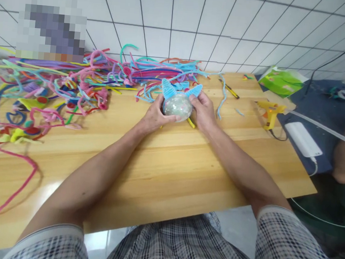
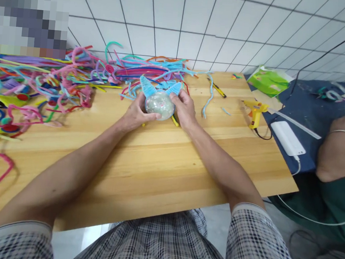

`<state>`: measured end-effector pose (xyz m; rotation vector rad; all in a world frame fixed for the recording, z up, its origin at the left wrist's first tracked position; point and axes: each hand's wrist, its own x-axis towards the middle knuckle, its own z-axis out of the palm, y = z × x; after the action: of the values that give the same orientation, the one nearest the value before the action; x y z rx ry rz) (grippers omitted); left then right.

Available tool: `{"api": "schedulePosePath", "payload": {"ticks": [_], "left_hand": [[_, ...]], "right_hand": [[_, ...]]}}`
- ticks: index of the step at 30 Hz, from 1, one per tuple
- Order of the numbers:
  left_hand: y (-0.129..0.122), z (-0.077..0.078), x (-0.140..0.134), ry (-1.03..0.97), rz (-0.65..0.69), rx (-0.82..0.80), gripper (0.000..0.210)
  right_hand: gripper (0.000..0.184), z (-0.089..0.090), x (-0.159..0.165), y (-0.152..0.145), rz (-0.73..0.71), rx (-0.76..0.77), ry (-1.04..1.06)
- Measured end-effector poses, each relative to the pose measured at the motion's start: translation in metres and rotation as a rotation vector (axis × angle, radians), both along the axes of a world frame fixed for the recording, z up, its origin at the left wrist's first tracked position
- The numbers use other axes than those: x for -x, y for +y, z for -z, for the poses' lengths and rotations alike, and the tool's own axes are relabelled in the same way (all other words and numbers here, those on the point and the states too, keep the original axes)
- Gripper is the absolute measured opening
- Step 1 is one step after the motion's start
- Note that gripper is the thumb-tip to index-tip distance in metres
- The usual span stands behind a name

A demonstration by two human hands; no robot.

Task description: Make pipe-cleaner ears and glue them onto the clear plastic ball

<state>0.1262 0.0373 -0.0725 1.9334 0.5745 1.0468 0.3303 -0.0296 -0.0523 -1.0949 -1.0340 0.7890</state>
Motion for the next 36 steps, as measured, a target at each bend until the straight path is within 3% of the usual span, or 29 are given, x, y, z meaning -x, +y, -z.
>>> {"api": "schedulePosePath", "payload": {"ticks": [4,16,23,30,36], "left_hand": [[-0.001,0.0,-0.002,-0.069,0.01,0.074,0.105],[0.003,0.009,-0.001,-0.027,-0.005,0.002,0.101],[0.005,0.013,-0.001,-0.032,0.01,0.019,0.101],[0.005,0.014,-0.005,-0.084,0.003,0.046,0.101],[0.004,0.012,-0.003,-0.064,-0.027,0.01,0.092]], "right_hand": [[0.053,0.004,-0.005,0.002,-0.037,-0.023,0.02],[0.064,-0.001,-0.005,0.003,-0.111,0.028,0.068],[0.061,-0.002,-0.005,0.002,-0.133,0.025,0.113],[0.063,-0.004,-0.001,0.001,-0.093,0.0,0.136],[0.065,0.01,-0.004,0.002,0.006,0.029,0.029]]}}
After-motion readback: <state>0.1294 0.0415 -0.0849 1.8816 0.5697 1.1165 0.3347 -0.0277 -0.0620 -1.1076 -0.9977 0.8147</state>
